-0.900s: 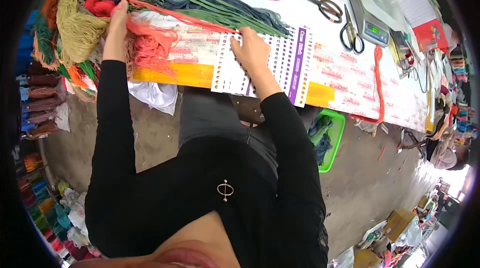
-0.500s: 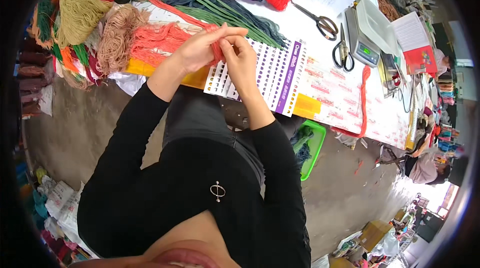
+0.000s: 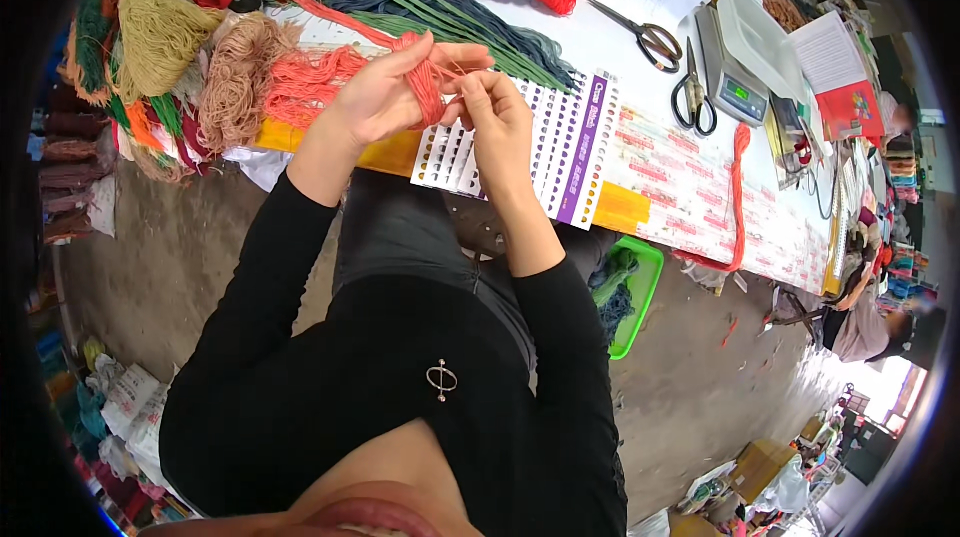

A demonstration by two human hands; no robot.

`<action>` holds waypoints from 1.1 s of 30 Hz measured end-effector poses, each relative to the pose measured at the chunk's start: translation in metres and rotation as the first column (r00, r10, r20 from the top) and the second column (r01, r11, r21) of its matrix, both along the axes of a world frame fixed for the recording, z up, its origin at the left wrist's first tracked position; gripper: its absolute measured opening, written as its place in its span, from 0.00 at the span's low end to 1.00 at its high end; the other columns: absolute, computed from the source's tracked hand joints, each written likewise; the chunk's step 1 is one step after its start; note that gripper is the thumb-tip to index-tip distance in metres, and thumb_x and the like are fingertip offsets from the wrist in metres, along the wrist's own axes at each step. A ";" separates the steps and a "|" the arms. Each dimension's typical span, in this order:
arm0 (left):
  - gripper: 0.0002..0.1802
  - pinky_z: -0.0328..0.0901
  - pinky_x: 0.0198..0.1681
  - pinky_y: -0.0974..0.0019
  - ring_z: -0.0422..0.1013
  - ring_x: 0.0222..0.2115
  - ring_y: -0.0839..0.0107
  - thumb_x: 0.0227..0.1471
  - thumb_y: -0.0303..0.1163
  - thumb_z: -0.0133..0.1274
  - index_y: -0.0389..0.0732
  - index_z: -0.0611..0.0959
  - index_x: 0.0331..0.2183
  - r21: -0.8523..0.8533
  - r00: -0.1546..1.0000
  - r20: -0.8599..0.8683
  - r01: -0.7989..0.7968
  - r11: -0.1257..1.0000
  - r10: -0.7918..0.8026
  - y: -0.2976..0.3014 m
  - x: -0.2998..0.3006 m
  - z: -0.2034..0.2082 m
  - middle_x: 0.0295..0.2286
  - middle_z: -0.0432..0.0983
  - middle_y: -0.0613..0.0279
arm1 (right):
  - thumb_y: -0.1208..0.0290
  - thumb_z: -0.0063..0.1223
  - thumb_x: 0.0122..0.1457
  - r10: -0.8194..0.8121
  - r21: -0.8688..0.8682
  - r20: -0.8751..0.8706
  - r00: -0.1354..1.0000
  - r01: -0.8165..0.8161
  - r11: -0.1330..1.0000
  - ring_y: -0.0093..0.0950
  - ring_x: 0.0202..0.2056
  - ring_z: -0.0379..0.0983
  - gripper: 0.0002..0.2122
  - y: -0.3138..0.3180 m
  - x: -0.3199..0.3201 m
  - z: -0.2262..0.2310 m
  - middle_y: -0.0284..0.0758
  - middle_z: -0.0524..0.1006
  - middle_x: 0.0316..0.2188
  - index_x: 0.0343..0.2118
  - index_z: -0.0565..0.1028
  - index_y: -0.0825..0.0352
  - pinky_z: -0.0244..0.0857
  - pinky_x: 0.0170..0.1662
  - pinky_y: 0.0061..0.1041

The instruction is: Organize and attach colored yarn bundles to a color reference chart.

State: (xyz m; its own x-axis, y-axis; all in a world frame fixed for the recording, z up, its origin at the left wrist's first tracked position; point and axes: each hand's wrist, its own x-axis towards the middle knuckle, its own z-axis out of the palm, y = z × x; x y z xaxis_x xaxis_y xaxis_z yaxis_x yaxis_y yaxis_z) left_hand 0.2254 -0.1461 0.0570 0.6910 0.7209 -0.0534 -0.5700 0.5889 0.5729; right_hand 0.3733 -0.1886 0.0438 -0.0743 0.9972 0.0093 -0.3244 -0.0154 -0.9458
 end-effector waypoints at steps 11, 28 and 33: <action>0.28 0.65 0.38 0.66 0.67 0.41 0.72 0.60 0.45 0.29 0.30 0.67 0.49 0.102 0.968 -0.233 -0.073 0.992 0.095 -0.012 0.009 0.013 0.41 0.69 0.56 | 0.68 0.49 0.58 0.013 -0.025 0.151 0.988 -0.009 1.000 0.15 0.21 0.62 0.08 -0.002 -0.004 0.003 0.27 0.70 0.23 0.33 0.71 0.69 0.56 0.27 0.12; 0.28 0.63 0.46 0.64 0.66 0.45 0.69 0.60 0.45 0.32 0.30 0.67 0.49 0.140 0.960 -0.261 -0.069 0.988 0.104 -0.016 0.009 0.021 0.43 0.68 0.54 | 0.69 0.48 0.58 -0.045 0.006 0.162 0.986 0.044 0.999 0.13 0.21 0.61 0.08 -0.005 -0.004 0.006 0.26 0.69 0.23 0.32 0.70 0.69 0.55 0.25 0.12; 0.27 0.65 0.44 0.64 0.67 0.41 0.70 0.60 0.45 0.32 0.30 0.68 0.47 0.125 0.995 -0.099 -0.015 0.992 0.027 -0.009 0.000 0.011 0.42 0.68 0.55 | 0.68 0.46 0.59 -0.042 0.025 0.062 0.997 0.040 0.999 0.14 0.21 0.63 0.07 -0.006 -0.003 0.006 0.28 0.71 0.24 0.32 0.68 0.68 0.57 0.26 0.13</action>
